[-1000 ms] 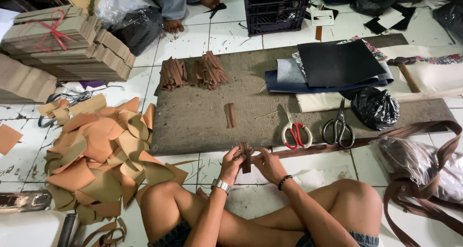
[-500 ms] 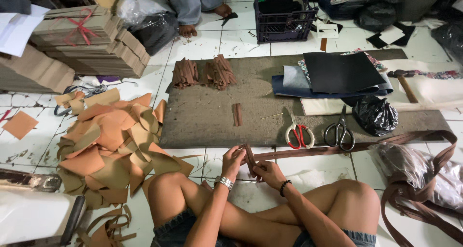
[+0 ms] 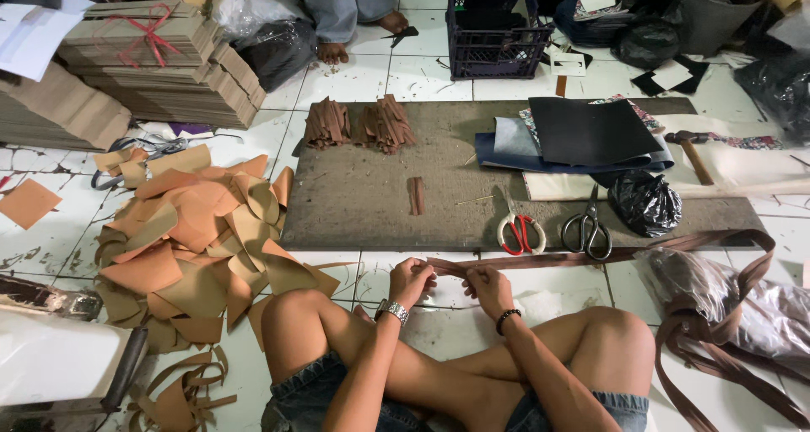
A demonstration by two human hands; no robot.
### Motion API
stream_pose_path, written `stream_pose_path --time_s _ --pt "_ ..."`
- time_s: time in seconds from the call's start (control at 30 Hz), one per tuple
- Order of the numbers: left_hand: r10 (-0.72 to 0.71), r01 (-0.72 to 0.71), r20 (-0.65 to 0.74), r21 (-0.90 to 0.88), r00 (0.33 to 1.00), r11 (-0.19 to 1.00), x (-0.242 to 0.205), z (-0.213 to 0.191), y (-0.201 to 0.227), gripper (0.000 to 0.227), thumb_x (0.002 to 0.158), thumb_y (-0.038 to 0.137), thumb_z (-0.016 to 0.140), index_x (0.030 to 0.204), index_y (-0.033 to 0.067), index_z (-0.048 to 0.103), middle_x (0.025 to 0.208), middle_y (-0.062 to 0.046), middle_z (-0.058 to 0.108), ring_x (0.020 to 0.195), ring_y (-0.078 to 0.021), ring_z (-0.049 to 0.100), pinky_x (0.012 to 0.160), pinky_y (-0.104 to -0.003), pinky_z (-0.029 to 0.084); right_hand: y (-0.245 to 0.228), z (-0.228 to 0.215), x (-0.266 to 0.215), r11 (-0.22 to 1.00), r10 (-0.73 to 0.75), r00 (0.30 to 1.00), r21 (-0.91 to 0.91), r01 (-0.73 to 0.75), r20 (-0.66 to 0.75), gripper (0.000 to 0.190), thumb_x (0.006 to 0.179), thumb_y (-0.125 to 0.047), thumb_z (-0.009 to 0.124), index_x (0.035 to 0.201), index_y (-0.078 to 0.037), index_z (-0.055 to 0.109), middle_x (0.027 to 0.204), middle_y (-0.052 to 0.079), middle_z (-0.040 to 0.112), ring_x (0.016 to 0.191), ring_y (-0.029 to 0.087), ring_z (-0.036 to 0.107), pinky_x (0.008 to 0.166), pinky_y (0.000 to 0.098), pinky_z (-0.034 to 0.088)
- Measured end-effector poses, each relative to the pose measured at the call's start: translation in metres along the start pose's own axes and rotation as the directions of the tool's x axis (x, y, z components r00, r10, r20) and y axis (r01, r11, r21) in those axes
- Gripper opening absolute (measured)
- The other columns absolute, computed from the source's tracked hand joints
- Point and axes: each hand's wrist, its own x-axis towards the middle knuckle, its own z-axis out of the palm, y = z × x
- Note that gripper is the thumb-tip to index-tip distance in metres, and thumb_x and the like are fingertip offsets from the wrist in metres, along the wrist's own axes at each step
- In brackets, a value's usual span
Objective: The person sits on the floor and cuts a long brown leather strap into short segments using scissors. They repeatedly measure, cut, and stack the pieces on a work mat.
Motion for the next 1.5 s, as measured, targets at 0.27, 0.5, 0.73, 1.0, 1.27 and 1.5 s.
stream_pose_path --time_s 0.27,0.5,0.73,1.0,1.27,1.5 --pt "0.091 -0.149 0.319 0.163 0.943 0.975 -0.007 -0.012 0.003 0.018 0.085 0.025 0.065 0.087 0.0115 0.077 0.068 -0.002 0.075 0.063 -0.0147 0.073 0.067 -0.026 0.056 0.003 -0.019 -0.007 0.966 -0.029 0.977 0.245 0.082 -0.212 0.024 0.094 -0.014 0.073 0.115 -0.002 0.073 0.087 0.014 0.078 0.074 0.020 0.073 0.072 0.0326 0.061" --pt "0.049 -0.192 0.538 0.214 0.841 0.958 -0.025 -0.012 0.020 0.023 0.090 0.029 0.065 0.093 0.0117 0.080 0.081 -0.008 0.077 0.074 -0.0204 0.075 0.079 -0.033 0.055 -0.018 -0.024 -0.021 0.872 -0.080 0.964 0.451 0.191 -0.254 0.038 0.098 0.000 0.068 0.133 0.009 0.057 0.107 0.026 0.073 0.092 0.028 0.069 0.082 0.0341 0.060" --pt "0.134 -0.186 0.482 0.061 0.866 0.981 -0.014 -0.007 0.019 0.022 0.092 0.034 0.070 0.095 0.0150 0.081 0.076 -0.006 0.077 0.077 -0.0198 0.075 0.080 -0.031 0.054 0.021 0.004 0.006 0.883 -0.123 0.990 0.447 0.142 -0.070 0.043 0.097 -0.012 0.072 0.135 0.005 0.058 0.091 0.018 0.073 0.082 0.026 0.069 0.080 0.0375 0.060" --pt "0.020 -0.194 0.620 0.213 0.784 0.958 -0.033 -0.021 0.052 0.025 0.093 0.021 0.059 0.097 0.0097 0.080 0.079 -0.011 0.076 0.080 -0.0307 0.074 0.083 -0.038 0.054 0.023 0.014 0.011 0.894 -0.161 0.987 0.420 0.158 -0.029 0.037 0.093 -0.012 0.077 0.125 0.002 0.068 0.079 0.007 0.072 0.073 0.014 0.063 0.079 0.0327 0.056" --pt "-0.045 -0.293 0.698 0.358 0.715 0.887 0.012 0.016 0.005 0.036 0.094 0.040 0.057 0.098 0.0103 0.077 0.086 -0.006 0.077 0.096 -0.0320 0.073 0.089 -0.046 0.055 -0.025 0.011 0.044 0.940 -0.227 0.973 0.254 0.229 -0.039 0.032 0.094 -0.012 0.074 0.126 -0.004 0.071 0.074 0.006 0.066 0.069 0.015 0.059 0.070 0.0300 0.050" --pt "-0.023 -0.272 0.626 0.371 0.780 0.888 0.021 0.028 -0.002 0.036 0.091 0.044 0.052 0.103 0.0181 0.074 0.096 -0.006 0.077 0.102 -0.0353 0.072 0.091 -0.050 0.056 -0.162 0.028 0.080 0.874 -0.328 0.941 0.352 0.335 -0.080 0.041 0.098 -0.015 0.071 0.137 -0.002 0.061 0.092 0.012 0.071 0.087 0.019 0.064 0.090 0.0357 0.054"
